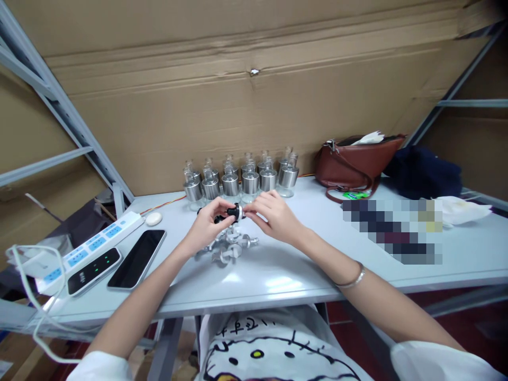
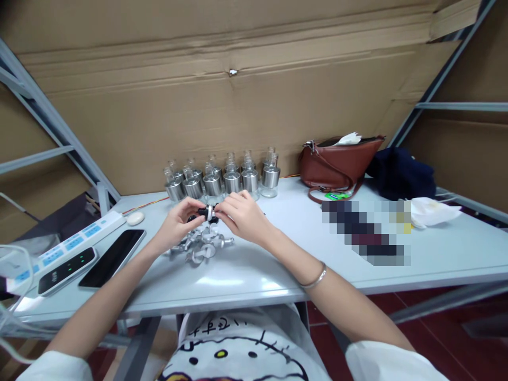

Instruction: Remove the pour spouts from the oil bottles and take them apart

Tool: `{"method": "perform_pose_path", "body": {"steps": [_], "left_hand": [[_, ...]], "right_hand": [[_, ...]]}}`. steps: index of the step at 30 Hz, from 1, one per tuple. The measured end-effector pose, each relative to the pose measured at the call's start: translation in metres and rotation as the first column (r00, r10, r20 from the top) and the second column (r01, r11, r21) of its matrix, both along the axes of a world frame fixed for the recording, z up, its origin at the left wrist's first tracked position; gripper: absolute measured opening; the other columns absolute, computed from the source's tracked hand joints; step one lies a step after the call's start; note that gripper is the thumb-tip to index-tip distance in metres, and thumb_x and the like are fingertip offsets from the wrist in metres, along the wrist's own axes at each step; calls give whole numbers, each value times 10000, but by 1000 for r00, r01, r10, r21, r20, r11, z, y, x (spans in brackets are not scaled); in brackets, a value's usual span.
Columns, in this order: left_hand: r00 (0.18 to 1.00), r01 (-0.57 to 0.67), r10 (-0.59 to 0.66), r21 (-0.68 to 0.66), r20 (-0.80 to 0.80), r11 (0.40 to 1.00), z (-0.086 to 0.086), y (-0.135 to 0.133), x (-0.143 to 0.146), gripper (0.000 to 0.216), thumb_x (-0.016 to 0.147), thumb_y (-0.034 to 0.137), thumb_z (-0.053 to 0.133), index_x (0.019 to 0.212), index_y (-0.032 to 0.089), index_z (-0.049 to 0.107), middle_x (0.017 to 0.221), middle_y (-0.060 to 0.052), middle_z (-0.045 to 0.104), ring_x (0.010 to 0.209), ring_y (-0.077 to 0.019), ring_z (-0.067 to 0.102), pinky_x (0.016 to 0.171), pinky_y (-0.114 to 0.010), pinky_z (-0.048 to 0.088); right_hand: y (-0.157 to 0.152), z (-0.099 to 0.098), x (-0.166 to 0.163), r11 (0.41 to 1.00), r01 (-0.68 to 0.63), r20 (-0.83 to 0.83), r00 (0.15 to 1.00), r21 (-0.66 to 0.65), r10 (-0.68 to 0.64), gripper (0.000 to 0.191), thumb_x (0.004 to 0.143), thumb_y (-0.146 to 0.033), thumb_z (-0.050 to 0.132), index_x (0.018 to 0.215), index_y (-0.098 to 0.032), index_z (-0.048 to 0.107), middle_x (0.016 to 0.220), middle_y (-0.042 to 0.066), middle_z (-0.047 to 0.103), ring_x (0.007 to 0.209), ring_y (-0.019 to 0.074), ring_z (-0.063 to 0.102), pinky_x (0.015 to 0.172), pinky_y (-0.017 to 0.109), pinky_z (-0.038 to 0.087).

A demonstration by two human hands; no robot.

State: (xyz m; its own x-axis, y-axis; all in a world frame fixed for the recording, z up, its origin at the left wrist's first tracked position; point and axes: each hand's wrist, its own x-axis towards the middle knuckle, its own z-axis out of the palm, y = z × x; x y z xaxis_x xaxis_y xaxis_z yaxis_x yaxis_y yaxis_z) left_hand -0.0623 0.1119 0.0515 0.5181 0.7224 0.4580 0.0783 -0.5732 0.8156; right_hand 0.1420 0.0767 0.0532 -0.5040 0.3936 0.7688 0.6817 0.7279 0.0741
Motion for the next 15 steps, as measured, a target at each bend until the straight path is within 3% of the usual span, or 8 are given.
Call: {"method": "perform_pose_path", "body": {"steps": [5,8,10,12,15], "left_hand": [[996,-58,78,343,-45,937,-3,1,-3,156,840,204,599,990,170,574,928,-49,598,857,-158,591,784,-295,497],[980,-28,142,608,-140,793,-5,3,-4,166,892,194,537,1055,166,544,963,-71,604,875,-171,589,775,-308,505],[961,12,195,732,-197,681,-7,5,-5,190,917,189,493,1102,157,520,1000,-95,604,923,-192,583,801,-336,503],[948,30,235,792,-217,610,-8,6,-6,209,931,185,462,1133,155,505,1013,-104,603,940,-200,581,810,-345,501],[941,48,258,843,-217,536,-8,5,-6,237,940,178,436,1172,165,486,1012,-97,608,923,-191,585,796,-326,495]], "right_hand": [[5,-6,1,974,-101,-120,990,-203,77,311,997,-345,375,977,-133,601,929,112,609,846,218,506,734,344,363],[6,-9,-1,893,-214,-214,967,-396,136,284,989,-307,370,1018,-124,585,938,113,620,847,210,537,749,342,403],[6,-10,-1,805,-264,-284,951,-531,125,243,966,-300,409,1017,-136,580,916,89,632,798,190,549,721,322,411],[7,-8,0,691,-321,-354,930,-647,100,232,941,-337,451,970,-147,581,870,63,628,749,172,540,684,300,407],[7,-5,3,427,-467,-473,875,-774,100,314,900,-455,503,856,-149,557,686,11,572,642,143,502,618,271,382]]}}
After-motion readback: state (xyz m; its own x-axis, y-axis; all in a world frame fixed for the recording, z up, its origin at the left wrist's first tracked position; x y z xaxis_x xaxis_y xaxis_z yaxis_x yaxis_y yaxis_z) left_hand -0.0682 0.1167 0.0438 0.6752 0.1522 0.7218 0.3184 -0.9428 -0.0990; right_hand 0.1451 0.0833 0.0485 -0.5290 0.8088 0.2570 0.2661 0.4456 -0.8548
